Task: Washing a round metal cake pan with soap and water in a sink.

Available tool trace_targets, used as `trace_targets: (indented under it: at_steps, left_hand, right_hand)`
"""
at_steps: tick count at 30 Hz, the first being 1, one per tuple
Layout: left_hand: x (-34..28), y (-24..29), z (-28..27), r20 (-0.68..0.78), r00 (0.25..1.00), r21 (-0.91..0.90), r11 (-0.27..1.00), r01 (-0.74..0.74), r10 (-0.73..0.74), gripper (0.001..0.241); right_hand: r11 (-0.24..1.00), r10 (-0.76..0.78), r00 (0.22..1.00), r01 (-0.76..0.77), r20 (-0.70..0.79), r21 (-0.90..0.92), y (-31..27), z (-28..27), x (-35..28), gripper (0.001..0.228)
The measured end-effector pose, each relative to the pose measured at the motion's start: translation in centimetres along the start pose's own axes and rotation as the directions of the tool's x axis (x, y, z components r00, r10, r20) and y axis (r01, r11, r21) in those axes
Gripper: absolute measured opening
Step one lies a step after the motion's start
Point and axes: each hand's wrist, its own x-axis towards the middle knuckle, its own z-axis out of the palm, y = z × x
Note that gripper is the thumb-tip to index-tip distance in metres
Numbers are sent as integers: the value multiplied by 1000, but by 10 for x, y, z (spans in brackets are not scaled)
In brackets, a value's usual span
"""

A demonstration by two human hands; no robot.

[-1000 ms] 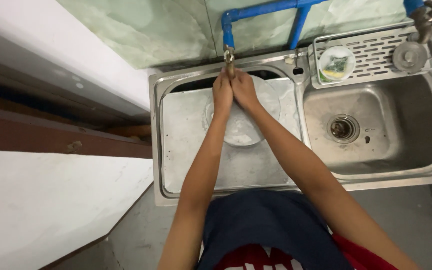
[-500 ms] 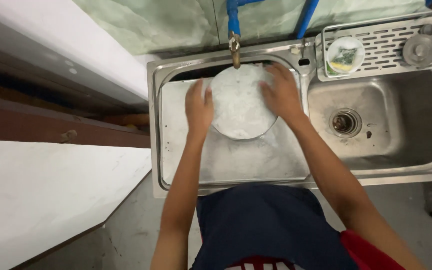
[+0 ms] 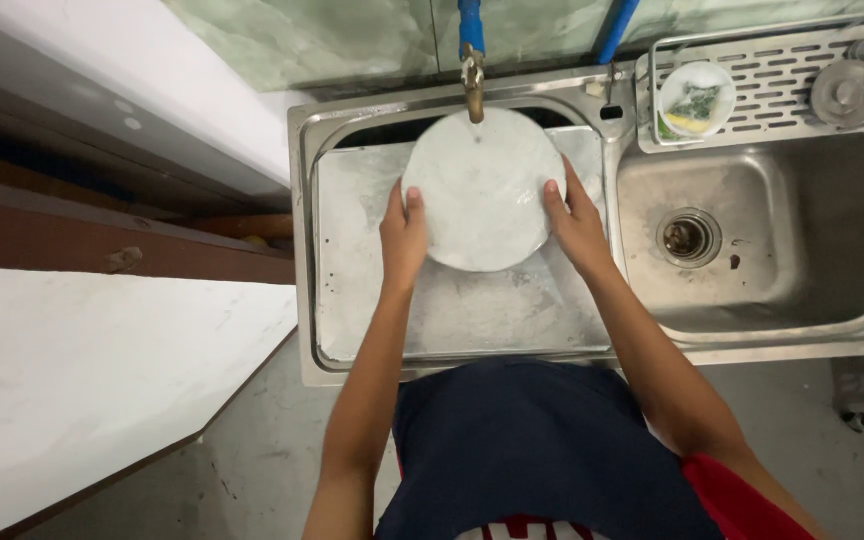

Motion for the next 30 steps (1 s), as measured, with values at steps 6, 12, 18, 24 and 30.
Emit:
trace_targets:
  at_steps: [6,12,18,24,30]
  left_hand:
    - [8,-1,10,11,1000,-170,985,-7,9,61]
    - [5,7,29,48,988,-235,963,-129,144,64]
    - [-14,16,20,77,997,-173,985,6,7,65]
    - [-32,-5,-6,-102,988,-99,987,-126,116,63]
    - [-46,13,-29,-216,973,-125,991,50,-76,63]
  right_hand:
    - [994,-50,998,53,-28,98,-5,-6,-3,68]
    - [959,-106,990,126,-91,254,4,-22,-3,64]
    - [975,12,1000,-9,-16,220,-12,-18,-9,65]
    - [976,-30,999,19,44,219,-14,14,-1,65]
    - [998,-49,991,44,127,47,-35,46,13,66]
